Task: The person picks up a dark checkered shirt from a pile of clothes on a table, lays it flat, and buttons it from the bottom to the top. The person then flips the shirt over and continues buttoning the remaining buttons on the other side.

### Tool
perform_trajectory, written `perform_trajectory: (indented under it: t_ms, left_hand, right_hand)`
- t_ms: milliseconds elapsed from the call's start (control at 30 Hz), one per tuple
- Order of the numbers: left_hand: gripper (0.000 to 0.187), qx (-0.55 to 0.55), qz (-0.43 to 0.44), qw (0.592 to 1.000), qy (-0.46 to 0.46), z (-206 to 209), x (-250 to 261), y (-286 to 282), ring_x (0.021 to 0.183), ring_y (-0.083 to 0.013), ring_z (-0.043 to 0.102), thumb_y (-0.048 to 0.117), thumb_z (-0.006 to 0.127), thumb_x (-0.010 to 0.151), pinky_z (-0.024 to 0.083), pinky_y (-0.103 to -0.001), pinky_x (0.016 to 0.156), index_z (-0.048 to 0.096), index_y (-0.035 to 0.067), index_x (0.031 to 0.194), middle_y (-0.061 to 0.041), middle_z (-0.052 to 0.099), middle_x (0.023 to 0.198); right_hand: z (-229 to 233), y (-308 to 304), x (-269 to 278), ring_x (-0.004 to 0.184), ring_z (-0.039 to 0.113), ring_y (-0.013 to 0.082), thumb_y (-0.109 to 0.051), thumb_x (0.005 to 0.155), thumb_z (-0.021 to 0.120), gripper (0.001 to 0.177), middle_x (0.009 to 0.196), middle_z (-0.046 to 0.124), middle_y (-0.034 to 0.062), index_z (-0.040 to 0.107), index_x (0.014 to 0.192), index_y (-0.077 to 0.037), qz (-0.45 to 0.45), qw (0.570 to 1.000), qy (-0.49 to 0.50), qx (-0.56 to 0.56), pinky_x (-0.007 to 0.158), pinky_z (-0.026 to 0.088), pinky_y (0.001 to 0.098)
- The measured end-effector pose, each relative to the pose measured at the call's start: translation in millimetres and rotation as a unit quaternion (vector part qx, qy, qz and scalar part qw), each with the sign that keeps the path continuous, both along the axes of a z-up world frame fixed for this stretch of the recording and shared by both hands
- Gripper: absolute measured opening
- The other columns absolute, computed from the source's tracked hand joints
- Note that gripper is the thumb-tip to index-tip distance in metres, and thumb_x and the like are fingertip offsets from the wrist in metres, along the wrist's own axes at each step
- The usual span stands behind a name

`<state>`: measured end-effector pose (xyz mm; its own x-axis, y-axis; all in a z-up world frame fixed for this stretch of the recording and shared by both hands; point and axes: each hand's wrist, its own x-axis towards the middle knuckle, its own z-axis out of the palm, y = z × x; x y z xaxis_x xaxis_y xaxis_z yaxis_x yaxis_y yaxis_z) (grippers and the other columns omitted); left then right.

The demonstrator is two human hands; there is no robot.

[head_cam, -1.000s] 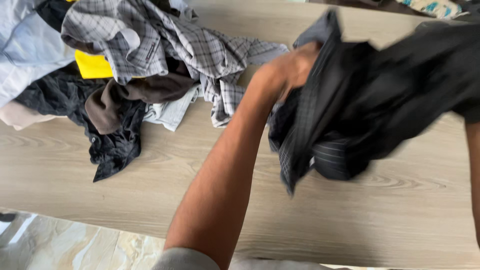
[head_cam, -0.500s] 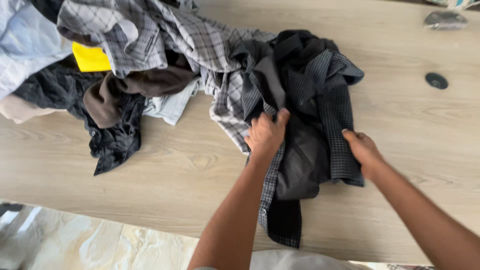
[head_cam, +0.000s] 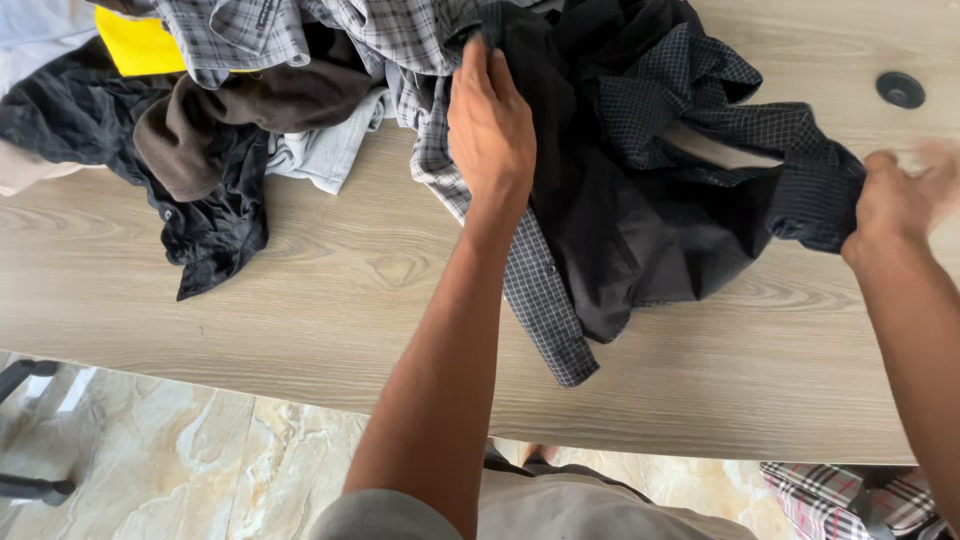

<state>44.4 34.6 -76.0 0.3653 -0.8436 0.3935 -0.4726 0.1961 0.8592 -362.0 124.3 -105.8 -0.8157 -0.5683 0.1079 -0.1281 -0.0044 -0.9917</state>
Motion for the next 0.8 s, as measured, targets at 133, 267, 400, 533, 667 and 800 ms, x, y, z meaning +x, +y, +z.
perform_trajectory:
  t_ms: [133, 267, 400, 533, 667, 800]
  left_hand:
    - [0.071, 0.024, -0.022, 0.999, 0.037, -2.9, -5.4, 41.1, 0.079, -0.0350, 0.069, 0.021, 0.054, 0.099, 0.058, -0.046, 0.068, 0.023, 0.016, 0.162, -0.022, 0.065, 0.106]
    - [0.080, 0.129, -0.051, 0.990, 0.027, -43.9, -14.3, 109.4, 0.101, -0.0463, 0.066, 0.028, 0.066, 0.090, 0.053, -0.054, 0.088, 0.026, 0.011, 0.157, -0.025, 0.067, 0.119]
    - [0.029, 0.293, -0.025, 0.951, -0.098, -80.2, 10.9, 146.0, 0.108, -0.0367, 0.069, 0.027, 0.061, 0.090, 0.041, -0.059, 0.101, 0.067, 0.015, 0.116, -0.014, 0.074, 0.113]
    - [0.031, 0.121, 0.033, 0.990, -0.056, -66.8, 40.6, 132.2, 0.096, -0.0434, 0.069, 0.027, 0.056, 0.095, 0.054, -0.051, 0.083, 0.066, 0.011, 0.120, -0.022, 0.073, 0.108]
    - [0.032, 0.064, -0.093, 0.970, 0.214, 10.3, 46.8, 63.6, 0.075, -0.0301, 0.053, 0.027, 0.056, 0.105, 0.047, -0.045, 0.067, 0.062, -0.004, 0.100, -0.017, 0.055, 0.085]
    - [0.040, -0.033, -0.265, 0.895, 0.356, 70.9, 6.4, 49.1, 0.095, -0.0214, 0.066, 0.031, 0.065, 0.094, 0.052, -0.036, 0.087, 0.073, -0.005, 0.109, -0.012, 0.074, 0.095]
  right_hand:
    - [-13.2, -10.3, 42.4, 0.121, 0.064, 0.0291, -0.008, 0.099, 0.069, 0.041, 0.133, 0.064, 0.0207, 0.061, 0.139, -0.004, 0.152, 0.904, 0.383, 0.116, 0.105, 0.051, 0.0388]
    - [-63.1, -47.1, 95.3, 0.120, 0.061, 0.0338, -0.031, 0.089, 0.079, 0.059, 0.137, 0.062, 0.0173, 0.060, 0.142, -0.012, 0.282, 0.852, 0.325, 0.299, 0.098, 0.050, 0.0458]
    - [-93.4, -75.2, 86.3, 0.111, 0.061, 0.0480, -0.037, 0.080, 0.091, 0.056, 0.123, 0.063, 0.0225, 0.073, 0.131, -0.020, 0.205, 0.743, 0.562, 0.300, 0.085, 0.052, 0.0604]
    - [-76.9, -104.2, 54.1, 0.103, 0.067, 0.0375, -0.031, 0.103, 0.070, 0.034, 0.116, 0.069, 0.0172, 0.072, 0.134, -0.016, 0.262, 0.880, 0.333, 0.216, 0.091, 0.054, 0.0490]
    - [-17.8, -98.8, 45.6, 0.106, 0.066, 0.0315, -0.038, 0.103, 0.064, 0.039, 0.122, 0.068, 0.0125, 0.068, 0.136, -0.016, 0.278, 0.950, 0.080, 0.114, 0.092, 0.053, 0.0449]
    - [41.7, -50.8, 57.3, 0.110, 0.065, 0.0254, -0.044, 0.104, 0.058, 0.045, 0.128, 0.067, 0.0078, 0.064, 0.138, -0.016, 0.287, 0.952, -0.043, 0.094, 0.094, 0.052, 0.0408]
